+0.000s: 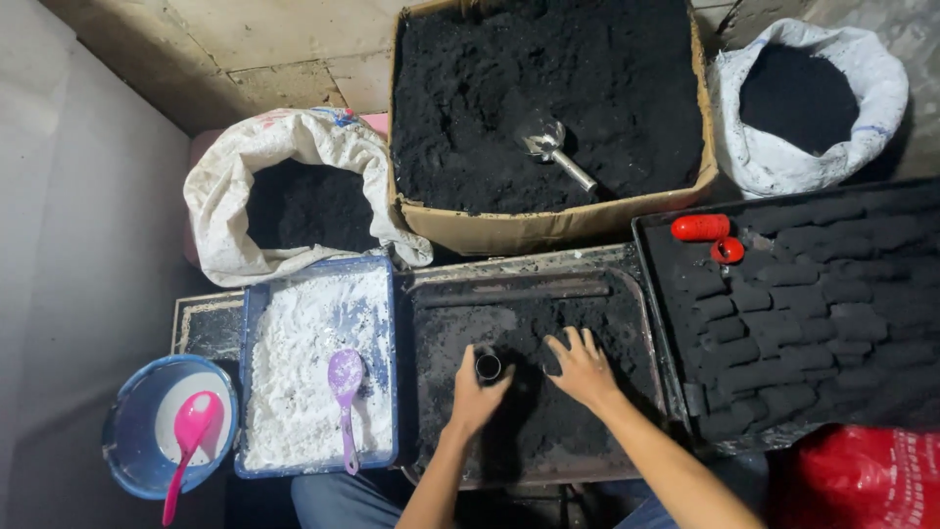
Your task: The person scoops black powder into a cylindrical mold, packs it down with a metal rod, and then ejects the formed briquette onto a tray. This process is repeated multiple times to create rows of uniform charcoal briquettes.
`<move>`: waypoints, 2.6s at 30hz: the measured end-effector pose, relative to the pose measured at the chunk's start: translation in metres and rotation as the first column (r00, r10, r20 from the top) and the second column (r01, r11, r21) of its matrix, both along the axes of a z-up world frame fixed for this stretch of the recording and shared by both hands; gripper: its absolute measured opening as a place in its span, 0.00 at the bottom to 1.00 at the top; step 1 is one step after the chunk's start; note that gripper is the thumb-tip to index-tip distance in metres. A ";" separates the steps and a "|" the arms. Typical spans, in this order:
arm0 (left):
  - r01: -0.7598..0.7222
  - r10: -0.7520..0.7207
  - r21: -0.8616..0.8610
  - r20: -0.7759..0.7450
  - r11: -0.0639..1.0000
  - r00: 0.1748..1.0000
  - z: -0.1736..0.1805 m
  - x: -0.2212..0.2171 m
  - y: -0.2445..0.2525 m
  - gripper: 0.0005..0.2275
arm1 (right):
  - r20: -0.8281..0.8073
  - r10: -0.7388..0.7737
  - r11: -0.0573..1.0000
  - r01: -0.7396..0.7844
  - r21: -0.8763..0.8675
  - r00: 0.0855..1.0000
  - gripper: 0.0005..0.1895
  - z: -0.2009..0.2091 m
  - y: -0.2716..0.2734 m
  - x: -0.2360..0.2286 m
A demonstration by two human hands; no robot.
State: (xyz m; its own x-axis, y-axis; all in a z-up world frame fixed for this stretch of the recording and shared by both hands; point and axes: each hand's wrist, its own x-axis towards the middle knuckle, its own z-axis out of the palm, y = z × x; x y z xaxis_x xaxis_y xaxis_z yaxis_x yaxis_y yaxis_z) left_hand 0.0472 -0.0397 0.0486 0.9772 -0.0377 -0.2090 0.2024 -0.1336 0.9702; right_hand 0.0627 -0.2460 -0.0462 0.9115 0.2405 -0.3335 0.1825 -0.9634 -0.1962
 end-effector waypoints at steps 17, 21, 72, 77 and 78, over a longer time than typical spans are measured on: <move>-0.196 0.173 0.126 0.170 0.972 0.970 -0.064 0.005 -0.019 0.06 | -0.147 -0.530 0.323 0.359 0.876 0.835 0.06 0.040 0.031 0.016; -0.181 0.158 0.144 0.156 0.973 0.975 -0.073 0.001 -0.020 0.05 | -0.196 -0.697 0.040 0.311 0.950 0.689 0.07 0.048 0.059 0.001; -0.052 0.052 0.002 0.057 0.999 0.997 -0.040 -0.008 -0.020 0.04 | -0.801 -0.576 -0.688 0.432 0.583 0.164 0.13 0.066 0.062 0.002; -0.023 0.021 0.073 0.029 0.997 0.999 -0.027 0.003 -0.016 0.04 | -0.804 -0.557 -0.691 0.420 0.588 0.209 0.13 0.085 0.065 0.007; -0.017 0.012 0.109 0.040 0.994 0.999 -0.027 0.003 -0.014 0.04 | -0.801 -0.563 -0.702 0.393 0.594 0.204 0.13 0.091 0.067 0.007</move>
State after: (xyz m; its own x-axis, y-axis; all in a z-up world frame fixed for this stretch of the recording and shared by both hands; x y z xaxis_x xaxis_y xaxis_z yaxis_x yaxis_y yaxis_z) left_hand 0.0504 -0.0536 0.0212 0.9850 -0.0026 -0.1723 0.1668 -0.2361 0.9573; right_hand 0.0695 -0.1794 0.0448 0.5799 -0.5367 -0.6129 -0.1656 0.6589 -0.7337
